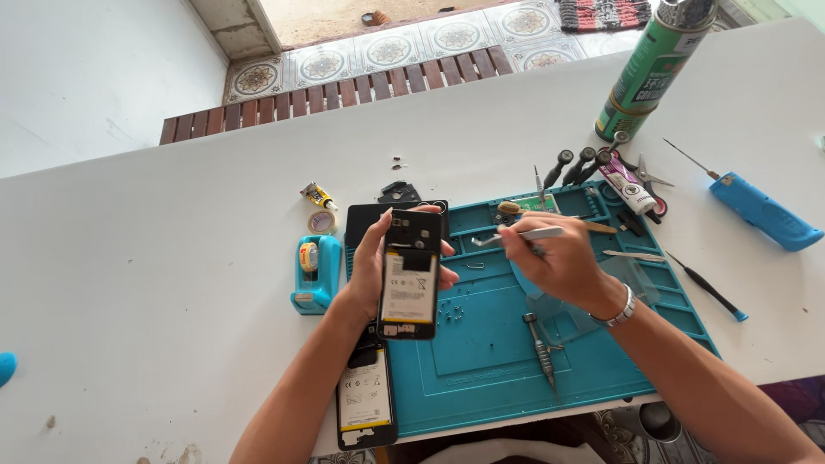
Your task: The person uses tweezers to remove small screws and components from a disassembled smartphone. They place the screws on a blue mat and continue to manipulate internal parts of the phone.
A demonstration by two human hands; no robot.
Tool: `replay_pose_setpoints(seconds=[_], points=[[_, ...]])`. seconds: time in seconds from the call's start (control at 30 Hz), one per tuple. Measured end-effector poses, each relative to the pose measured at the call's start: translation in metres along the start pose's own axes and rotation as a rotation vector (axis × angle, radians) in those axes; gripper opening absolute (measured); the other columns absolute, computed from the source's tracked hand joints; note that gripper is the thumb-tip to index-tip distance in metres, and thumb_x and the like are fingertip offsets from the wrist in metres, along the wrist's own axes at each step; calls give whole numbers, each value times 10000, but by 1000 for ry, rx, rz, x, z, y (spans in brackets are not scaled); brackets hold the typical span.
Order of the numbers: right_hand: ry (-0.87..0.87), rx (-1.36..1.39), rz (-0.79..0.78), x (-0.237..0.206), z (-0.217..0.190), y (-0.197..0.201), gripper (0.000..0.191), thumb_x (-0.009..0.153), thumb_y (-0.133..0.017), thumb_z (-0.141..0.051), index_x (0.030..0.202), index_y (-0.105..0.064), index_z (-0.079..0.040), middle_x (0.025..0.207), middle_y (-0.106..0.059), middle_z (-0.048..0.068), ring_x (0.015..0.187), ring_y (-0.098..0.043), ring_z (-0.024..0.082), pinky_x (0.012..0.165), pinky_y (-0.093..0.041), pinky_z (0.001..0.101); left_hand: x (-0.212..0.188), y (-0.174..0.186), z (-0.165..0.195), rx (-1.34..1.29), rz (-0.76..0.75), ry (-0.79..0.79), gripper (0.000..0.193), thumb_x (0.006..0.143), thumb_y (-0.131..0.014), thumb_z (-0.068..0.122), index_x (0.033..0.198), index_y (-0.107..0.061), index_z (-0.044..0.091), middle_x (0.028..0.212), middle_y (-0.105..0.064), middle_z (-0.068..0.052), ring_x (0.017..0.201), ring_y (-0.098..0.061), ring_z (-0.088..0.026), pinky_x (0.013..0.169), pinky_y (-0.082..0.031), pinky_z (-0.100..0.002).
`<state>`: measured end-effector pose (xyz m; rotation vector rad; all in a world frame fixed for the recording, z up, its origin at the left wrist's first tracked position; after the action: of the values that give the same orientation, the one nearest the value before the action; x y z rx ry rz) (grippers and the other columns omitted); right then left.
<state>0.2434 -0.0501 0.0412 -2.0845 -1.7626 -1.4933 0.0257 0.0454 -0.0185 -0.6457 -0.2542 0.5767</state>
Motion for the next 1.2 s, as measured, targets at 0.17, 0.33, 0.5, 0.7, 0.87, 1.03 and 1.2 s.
replay_pose_setpoints(seconds=[0.17,0.33,0.5,0.7,0.87,1.03,1.2], points=[[102,19,86,-4,-9,3,172,1011,-648,-143,902,-720,-30,747,-711,42,670,-675,130,577,-516,258,-1,-10,-11,-29,-24,1,861,993,-324,675,1575,-385,43,1089,-689,-281,810,-755,-411,661,-668,-471],[108,16,56,-6,-8,1,165,1001,-661,-163,934,-734,-32,781,-731,46,701,-681,142,630,-546,276,0,-16,-18,-32,-39,-15,885,987,-319,700,1582,-392,49,1085,-689,-278,799,-752,-394,663,-668,-465],[129,83,-3,-8,-7,-6,172,1013,-651,-167,963,-731,-24,811,-742,59,734,-702,150,633,-551,270,1,-15,-20,8,-10,-27,912,957,-314,722,1588,-374,67,1100,-693,-255,809,-753,-378,686,-669,-471],[113,45,-44,-11,-6,-15,167,997,-661,-167,942,-740,-31,787,-739,57,719,-701,155,619,-546,268,-1,-14,-21,20,58,-75,895,958,-329,709,1592,-360,77,1088,-674,-224,805,-749,-372,688,-657,-472],[92,46,-67,-10,-4,-18,179,980,-676,-182,933,-753,-28,765,-733,62,681,-688,152,594,-536,280,0,-14,-20,17,80,-69,856,979,-321,673,1580,-361,65,1106,-660,-227,816,-749,-372,694,-665,-466],[110,17,-84,-8,-6,-19,182,973,-676,-183,930,-755,-24,759,-732,63,674,-678,157,598,-536,290,1,-16,-21,46,107,-57,807,990,-305,638,1571,-365,80,1133,-665,-250,812,-752,-357,691,-671,-450],[94,15,-102,-9,-4,-22,183,963,-681,-190,929,-761,-29,758,-740,62,655,-675,149,584,-530,288,1,-14,-25,4,151,-3,716,1003,-306,577,1564,-377,138,1145,-672,-230,816,-756,-345,685,-667,-443]])
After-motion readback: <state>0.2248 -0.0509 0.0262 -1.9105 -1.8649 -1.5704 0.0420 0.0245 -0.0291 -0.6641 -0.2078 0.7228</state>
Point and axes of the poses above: each hand's wrist, its own x-axis towards the middle knuckle, its own y-axis out of the back of the hand, z = x × y, the point moved 4 cm from there along x, towards the middle knuckle
